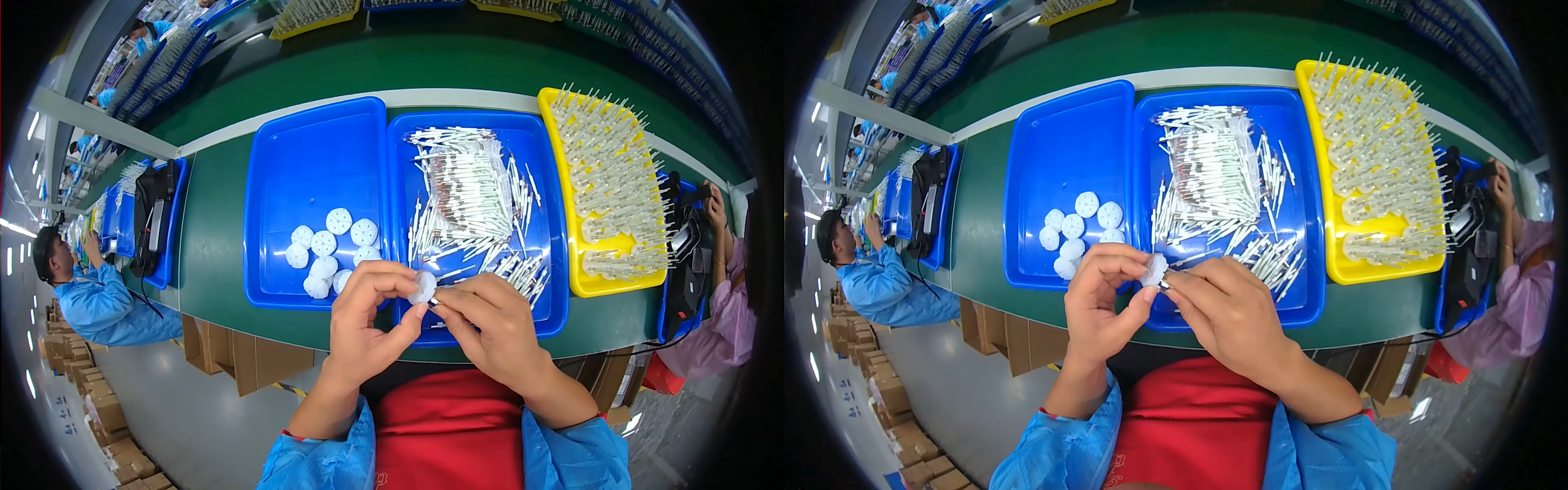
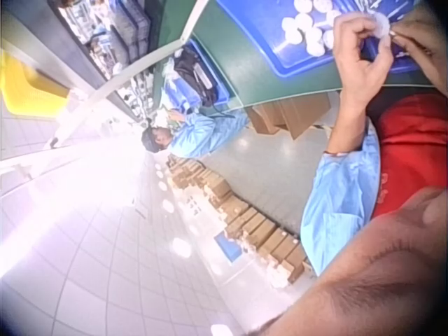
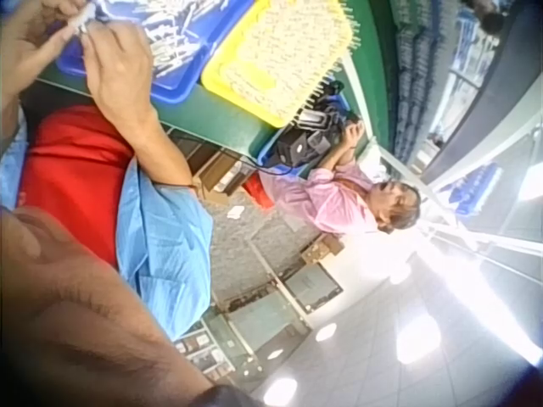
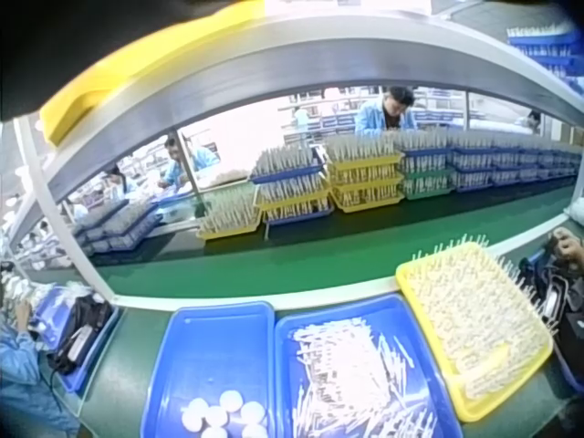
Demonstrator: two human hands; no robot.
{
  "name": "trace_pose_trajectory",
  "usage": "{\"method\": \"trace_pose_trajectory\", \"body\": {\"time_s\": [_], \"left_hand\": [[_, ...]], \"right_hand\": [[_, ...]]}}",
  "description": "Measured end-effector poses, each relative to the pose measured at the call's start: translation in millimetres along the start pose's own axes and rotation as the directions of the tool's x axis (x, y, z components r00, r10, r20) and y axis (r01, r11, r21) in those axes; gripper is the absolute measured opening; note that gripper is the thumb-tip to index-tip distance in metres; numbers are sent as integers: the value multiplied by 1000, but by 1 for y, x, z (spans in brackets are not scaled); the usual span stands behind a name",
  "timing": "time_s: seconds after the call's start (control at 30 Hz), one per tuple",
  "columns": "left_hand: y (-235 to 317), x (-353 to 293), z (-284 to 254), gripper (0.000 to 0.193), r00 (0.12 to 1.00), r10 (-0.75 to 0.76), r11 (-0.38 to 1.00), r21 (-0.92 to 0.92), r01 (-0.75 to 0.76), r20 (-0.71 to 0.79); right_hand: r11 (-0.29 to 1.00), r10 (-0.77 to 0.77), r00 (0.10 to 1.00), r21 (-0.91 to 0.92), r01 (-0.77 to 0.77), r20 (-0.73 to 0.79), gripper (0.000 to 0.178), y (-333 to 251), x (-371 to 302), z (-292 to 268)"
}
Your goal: The person assembles components by inserting pins into circular bases by hand and placing the finished units onto a tray. The person then lifts the loaded tray onto an upper shelf before assembling additional components.
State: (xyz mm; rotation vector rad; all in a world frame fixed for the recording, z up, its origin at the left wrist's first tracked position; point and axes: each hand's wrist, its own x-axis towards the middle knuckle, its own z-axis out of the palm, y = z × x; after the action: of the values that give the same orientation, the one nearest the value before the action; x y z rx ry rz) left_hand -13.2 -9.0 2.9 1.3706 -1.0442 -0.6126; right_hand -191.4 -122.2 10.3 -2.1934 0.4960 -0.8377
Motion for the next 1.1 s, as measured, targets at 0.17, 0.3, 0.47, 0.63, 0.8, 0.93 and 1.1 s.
{"method": "trace_pose_trajectory", "body": {"time_s": [0.17,0.3,0.47,0.63,0.8,0.93,1.1], "left_hand": [[-4,1,-8,33,996,85,994,68,-86,22],[-3,6,-12,37,970,203,954,198,-227,132],[2,2,-4,35,998,59,996,70,-58,-12],[-10,-1,-8,35,991,129,991,17,-130,38],[-9,-3,-5,32,995,102,994,-49,-102,11],[-3,-3,-4,32,989,147,982,118,-149,20],[-4,-9,3,35,981,140,990,13,-140,-132]], "right_hand": [[994,95,995,44,-97,44,25,-7,-3,-2],[997,70,997,27,-71,34,26,-8,-4,0],[997,66,997,35,-67,36,26,-8,-5,0],[998,56,998,35,-57,21,27,-8,-5,1],[997,68,997,39,-66,-27,24,-10,-3,3],[998,54,998,31,-53,-30,24,-11,-3,2],[999,30,1000,35,-30,-1,28,-12,-4,0]]}}
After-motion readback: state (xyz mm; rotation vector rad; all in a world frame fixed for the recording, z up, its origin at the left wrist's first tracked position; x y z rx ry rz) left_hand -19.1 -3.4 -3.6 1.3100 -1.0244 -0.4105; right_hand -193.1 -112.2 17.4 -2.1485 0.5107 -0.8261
